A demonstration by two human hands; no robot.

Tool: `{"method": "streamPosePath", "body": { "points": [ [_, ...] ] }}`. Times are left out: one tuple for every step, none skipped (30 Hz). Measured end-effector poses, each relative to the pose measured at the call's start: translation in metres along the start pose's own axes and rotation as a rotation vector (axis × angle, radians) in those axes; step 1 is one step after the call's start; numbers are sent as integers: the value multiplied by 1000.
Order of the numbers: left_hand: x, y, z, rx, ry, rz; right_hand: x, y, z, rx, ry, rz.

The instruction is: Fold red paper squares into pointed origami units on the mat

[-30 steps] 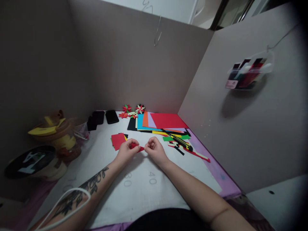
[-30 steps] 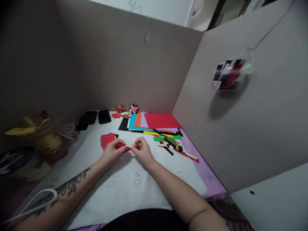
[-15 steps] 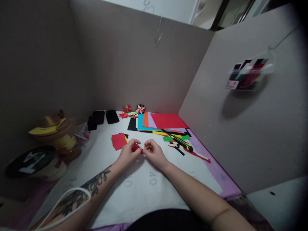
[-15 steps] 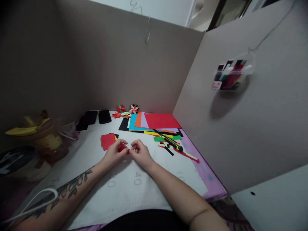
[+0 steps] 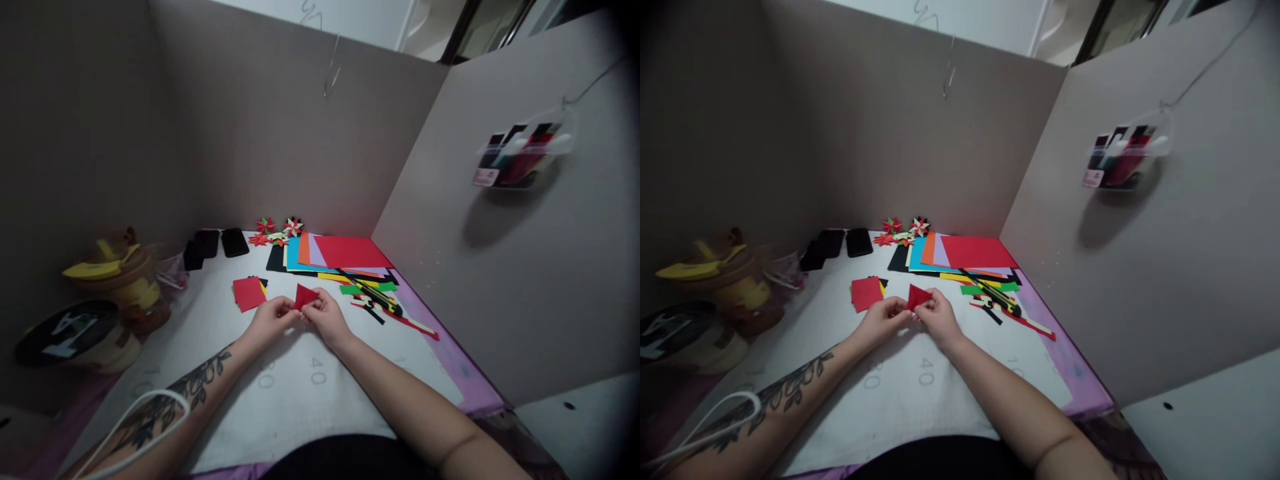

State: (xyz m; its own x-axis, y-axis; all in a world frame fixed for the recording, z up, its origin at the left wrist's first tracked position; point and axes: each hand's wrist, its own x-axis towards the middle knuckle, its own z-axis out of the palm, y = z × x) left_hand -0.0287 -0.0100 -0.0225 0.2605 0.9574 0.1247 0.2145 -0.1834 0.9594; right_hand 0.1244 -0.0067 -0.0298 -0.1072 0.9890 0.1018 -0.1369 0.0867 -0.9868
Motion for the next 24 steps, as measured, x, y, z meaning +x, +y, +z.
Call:
{"method": "streamPosePath", "body": {
  "points": [
    [0,0,0,13,17,-7,0,0,0,-13,4,1],
    [0,0,0,27,34,-12,0,1,0,-27,6,3],
    [0,0,0,43,49,-10,0,1,0,-34,7,3],
    [0,0,-1,60,64,-1,0,1,0,-34,5,-1],
    [1,0,-2,80,79,16,0,0,1,-28,4,-11],
    [1,1,-3,104,91,38,0,0,1,-20,5,-25],
    [0,2,-3,131,99,63,1,0,1,-15,10,-41],
    [0,3,-4,157,99,88,1,0,1,-14,19,-56],
    [0,4,-5,177,91,110,1,0,1,-18,26,-71],
    [-1,6,-5,185,80,127,1,0,1,-26,30,-85],
    [-1,7,-6,181,69,136,1,1,0,-39,34,-100],
    [-1,9,-6,166,58,137,1,1,0,-61,39,-119],
    [-1,10,-6,144,51,131,1,2,-1,-94,45,-145],
    [-1,10,-6,122,38,120,1,2,-2,-139,54,-178],
    [0,10,-6,101,25,107,0,3,-3,-192,66,-214],
    [0,10,-6,83,8,95,0,3,-4,-245,77,-247],
    [0,9,-7,66,-10,86,-1,3,-5,-289,84,-275],
    [1,8,-7,50,-26,80,-1,3,-5,-320,85,-294],
    [1,8,-7,34,-40,77,-1,3,-6,-335,83,-305],
    [1,7,-8,19,-51,76,-2,2,-6,-339,80,-312],
    [1,6,-8,4,-60,74,-2,2,-7,-339,78,-316],
    [1,5,-8,-13,-68,71,-2,2,-7,-342,80,-321],
    [1,5,-8,-32,-77,69,-3,1,-7,-351,85,-328],
    [1,4,-8,-50,-88,66,-3,0,-6,-366,88,-336]
  ]
}}
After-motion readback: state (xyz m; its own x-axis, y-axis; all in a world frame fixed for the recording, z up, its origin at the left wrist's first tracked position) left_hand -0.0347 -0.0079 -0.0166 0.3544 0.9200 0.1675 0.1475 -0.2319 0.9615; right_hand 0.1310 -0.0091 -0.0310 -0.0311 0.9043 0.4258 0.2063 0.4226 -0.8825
